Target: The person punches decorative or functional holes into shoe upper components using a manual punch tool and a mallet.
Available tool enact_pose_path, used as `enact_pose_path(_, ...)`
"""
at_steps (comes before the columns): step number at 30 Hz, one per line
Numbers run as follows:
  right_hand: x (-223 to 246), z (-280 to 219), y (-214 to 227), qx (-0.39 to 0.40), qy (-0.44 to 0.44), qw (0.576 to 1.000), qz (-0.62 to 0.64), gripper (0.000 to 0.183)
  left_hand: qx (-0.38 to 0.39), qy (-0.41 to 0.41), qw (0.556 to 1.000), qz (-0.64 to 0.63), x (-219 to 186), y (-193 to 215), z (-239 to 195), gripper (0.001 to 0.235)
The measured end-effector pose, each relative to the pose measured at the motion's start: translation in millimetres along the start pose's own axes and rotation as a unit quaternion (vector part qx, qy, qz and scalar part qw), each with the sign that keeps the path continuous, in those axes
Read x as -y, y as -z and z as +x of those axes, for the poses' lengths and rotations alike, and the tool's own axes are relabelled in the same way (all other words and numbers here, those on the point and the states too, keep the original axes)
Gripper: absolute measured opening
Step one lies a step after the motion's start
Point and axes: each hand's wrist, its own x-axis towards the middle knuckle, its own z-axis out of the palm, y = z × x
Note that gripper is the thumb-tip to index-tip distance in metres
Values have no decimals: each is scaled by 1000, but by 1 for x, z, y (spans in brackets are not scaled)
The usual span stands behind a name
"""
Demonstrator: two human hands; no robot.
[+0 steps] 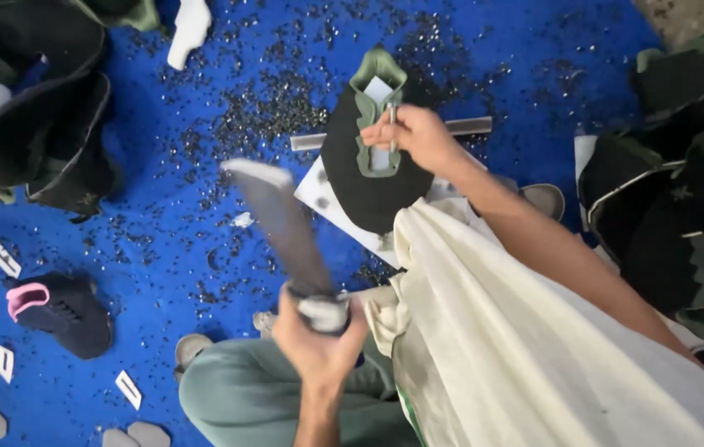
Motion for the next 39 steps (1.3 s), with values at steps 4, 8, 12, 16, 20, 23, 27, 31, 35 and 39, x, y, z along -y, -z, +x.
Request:
enact_pose_path(4, -6, -4, -3, 24, 34, 997, -67, 9, -49, -75, 996, -28, -66, 45, 0, 45)
enact_pose_path(8, 17, -20, -18, 11, 141, 968, -207, 14, 52, -217, 958, -181, -19, 20, 14, 29)
enact_pose_path(12, 14, -32, -20, 12, 188, 936, -298, 29, 108, -57, 984, 132, 48, -70, 34, 49)
enact_pose_path(16, -5, -11, -2, -7, 120, 980, -156, 16, 69, 34, 996, 49, 38, -45, 11, 43)
enact_pose_path(20, 19, 8, -4, -33, 30, 998, 35, 13, -5, -56, 998, -5, -22, 1, 8, 38)
enact_pose_path(23, 14, 18, 2, -27, 34, 999, -12, 10, -33, -132, 983, -123, -63, 21, 12, 40)
enact_pose_path(27, 23, -4, -15, -16, 142, 973, -181, 13, 9, -323, 915, -240, -39, 2, 33, 34)
enact_pose_path(31, 26, -12, -14, -7, 230, 920, -319, 25, 52, -125, 989, 66, 47, -75, 38, 47)
enact_pose_path(35, 15, 14, 3, -53, 120, 989, -64, 14, 49, -14, 998, 22, 13, -53, 32, 41)
enact_pose_path(39, 25, 35, 6, -73, 37, 994, 72, 16, -37, -186, 981, -28, -75, 10, 28, 36)
